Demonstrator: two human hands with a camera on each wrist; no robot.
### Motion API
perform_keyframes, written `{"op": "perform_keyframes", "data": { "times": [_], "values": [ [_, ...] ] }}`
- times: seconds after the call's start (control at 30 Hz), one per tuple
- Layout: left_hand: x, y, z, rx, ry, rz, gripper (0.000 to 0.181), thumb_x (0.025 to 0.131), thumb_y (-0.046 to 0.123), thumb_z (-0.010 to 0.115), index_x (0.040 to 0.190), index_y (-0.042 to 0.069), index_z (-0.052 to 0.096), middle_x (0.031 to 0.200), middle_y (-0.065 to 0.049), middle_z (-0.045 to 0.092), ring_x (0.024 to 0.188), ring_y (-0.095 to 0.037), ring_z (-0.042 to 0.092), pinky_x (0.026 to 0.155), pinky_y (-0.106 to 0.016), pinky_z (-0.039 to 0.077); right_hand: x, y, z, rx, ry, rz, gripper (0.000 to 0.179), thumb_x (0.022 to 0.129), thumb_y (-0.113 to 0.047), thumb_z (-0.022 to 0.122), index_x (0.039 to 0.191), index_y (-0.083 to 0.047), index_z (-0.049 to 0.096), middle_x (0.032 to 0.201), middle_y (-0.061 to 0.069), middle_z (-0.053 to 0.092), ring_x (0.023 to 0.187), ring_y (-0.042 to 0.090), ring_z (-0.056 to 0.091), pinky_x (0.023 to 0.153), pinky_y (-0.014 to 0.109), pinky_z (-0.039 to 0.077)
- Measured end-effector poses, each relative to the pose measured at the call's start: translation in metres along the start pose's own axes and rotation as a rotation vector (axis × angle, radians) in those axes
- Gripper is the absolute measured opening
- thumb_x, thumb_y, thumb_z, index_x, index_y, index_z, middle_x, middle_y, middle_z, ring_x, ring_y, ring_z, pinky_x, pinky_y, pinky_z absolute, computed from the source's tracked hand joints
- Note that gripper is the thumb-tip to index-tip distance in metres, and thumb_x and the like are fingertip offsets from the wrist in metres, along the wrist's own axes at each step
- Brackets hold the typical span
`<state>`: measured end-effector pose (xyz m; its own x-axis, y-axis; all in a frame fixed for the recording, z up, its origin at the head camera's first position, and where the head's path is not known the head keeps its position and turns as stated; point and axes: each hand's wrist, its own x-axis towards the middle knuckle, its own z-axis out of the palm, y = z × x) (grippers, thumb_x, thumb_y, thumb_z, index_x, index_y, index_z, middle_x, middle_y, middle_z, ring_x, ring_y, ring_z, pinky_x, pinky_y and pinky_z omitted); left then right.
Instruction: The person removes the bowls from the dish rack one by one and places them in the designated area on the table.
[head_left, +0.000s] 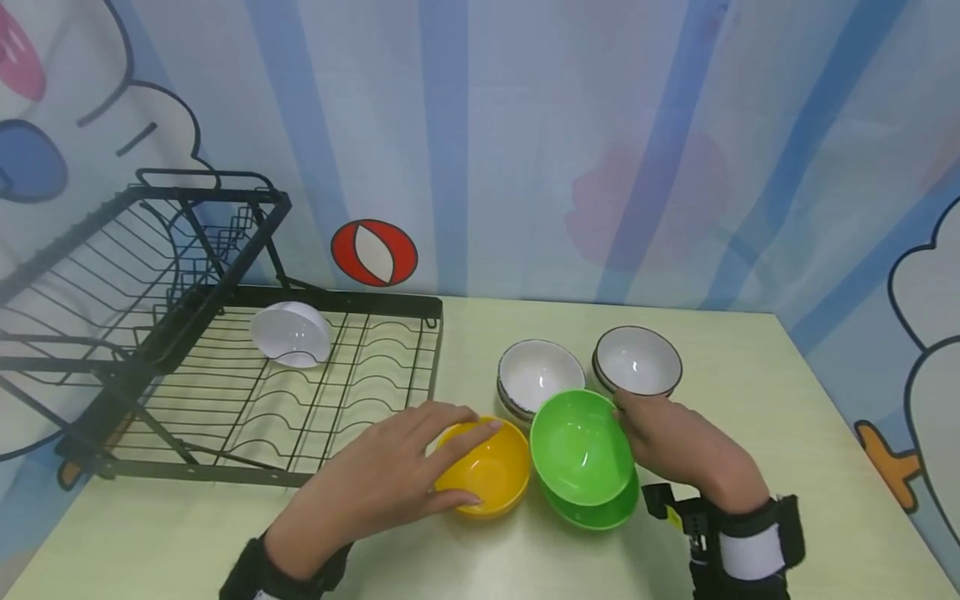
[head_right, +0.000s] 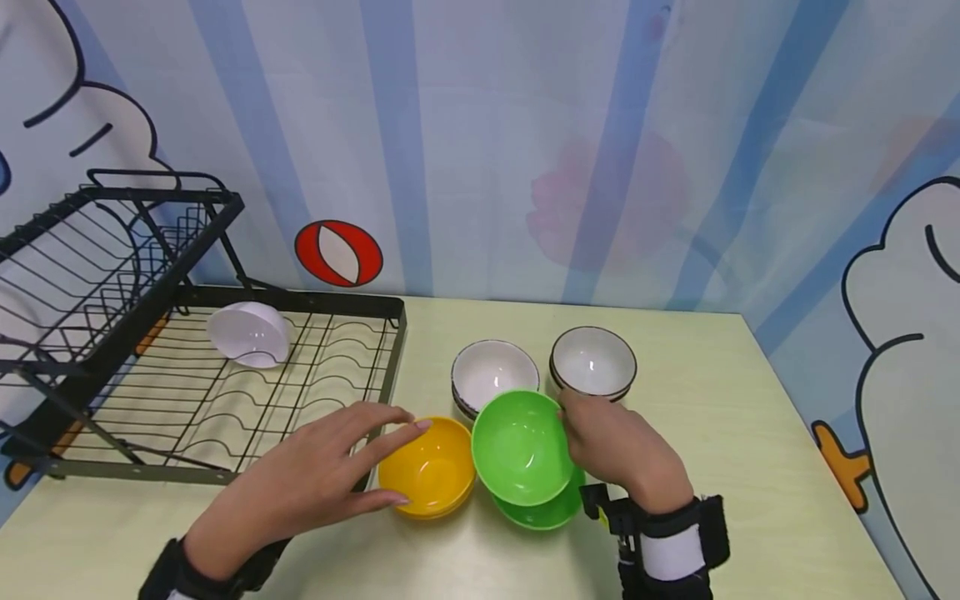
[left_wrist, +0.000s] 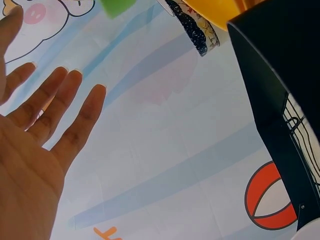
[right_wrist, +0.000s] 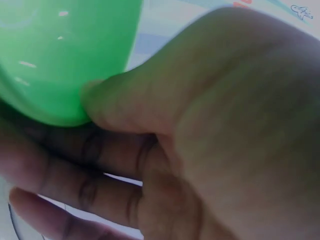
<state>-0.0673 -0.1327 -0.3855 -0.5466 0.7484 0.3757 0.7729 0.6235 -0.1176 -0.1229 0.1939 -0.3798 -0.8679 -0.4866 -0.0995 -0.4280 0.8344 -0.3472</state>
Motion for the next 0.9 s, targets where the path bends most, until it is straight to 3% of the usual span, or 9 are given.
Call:
{"op": "perform_keyframes", "data": {
  "times": [0.13,0.4,0.57,0.9],
  "values": [
    [0.0,0.0,0.0,0.0,-0.001,0.004,0.075,0.084,0.056,0.071,0.145,0.021,0.046,0.131,-0.003,0.06,0.116,-0.018,0.061,0.095,-0.034,0.057,0.002,0.004,0.005,0.022,-0.005,-0.006,0.011,0.103,-0.014,0.046,0.108,-0.01,0.055,0.095,0.006,0.066,0.092,0.025,0.068,0.08,0.049,0.057],
    [-0.001,0.0,0.0,-0.011,-0.025,-0.019,0.075,0.084,0.057,0.07,0.146,0.021,0.046,0.132,-0.002,0.06,0.119,-0.017,0.059,0.097,-0.035,0.056,0.006,0.011,0.008,0.076,-0.139,0.079,0.011,0.102,-0.01,0.046,0.097,-0.007,0.055,0.079,-0.001,0.052,0.074,0.015,0.052,0.068,0.034,0.047],
    [-0.001,0.001,0.001,-0.019,-0.049,-0.035,0.075,0.084,0.056,0.07,0.147,0.022,0.045,0.133,-0.002,0.059,0.12,-0.017,0.058,0.098,-0.035,0.056,0.006,0.016,0.011,0.1,-0.156,0.089,0.011,0.102,-0.008,0.043,0.098,-0.007,0.054,0.081,0.001,0.051,0.076,0.016,0.052,0.069,0.036,0.047],
    [0.0,0.0,0.001,-0.019,-0.039,-0.029,0.075,0.084,0.056,0.071,0.146,0.022,0.046,0.133,-0.003,0.059,0.12,-0.018,0.059,0.099,-0.036,0.056,0.008,0.024,0.015,0.105,-0.161,0.078,0.011,0.1,-0.004,0.044,0.097,-0.006,0.054,0.08,0.001,0.051,0.075,0.016,0.051,0.067,0.034,0.046]
  ]
}}
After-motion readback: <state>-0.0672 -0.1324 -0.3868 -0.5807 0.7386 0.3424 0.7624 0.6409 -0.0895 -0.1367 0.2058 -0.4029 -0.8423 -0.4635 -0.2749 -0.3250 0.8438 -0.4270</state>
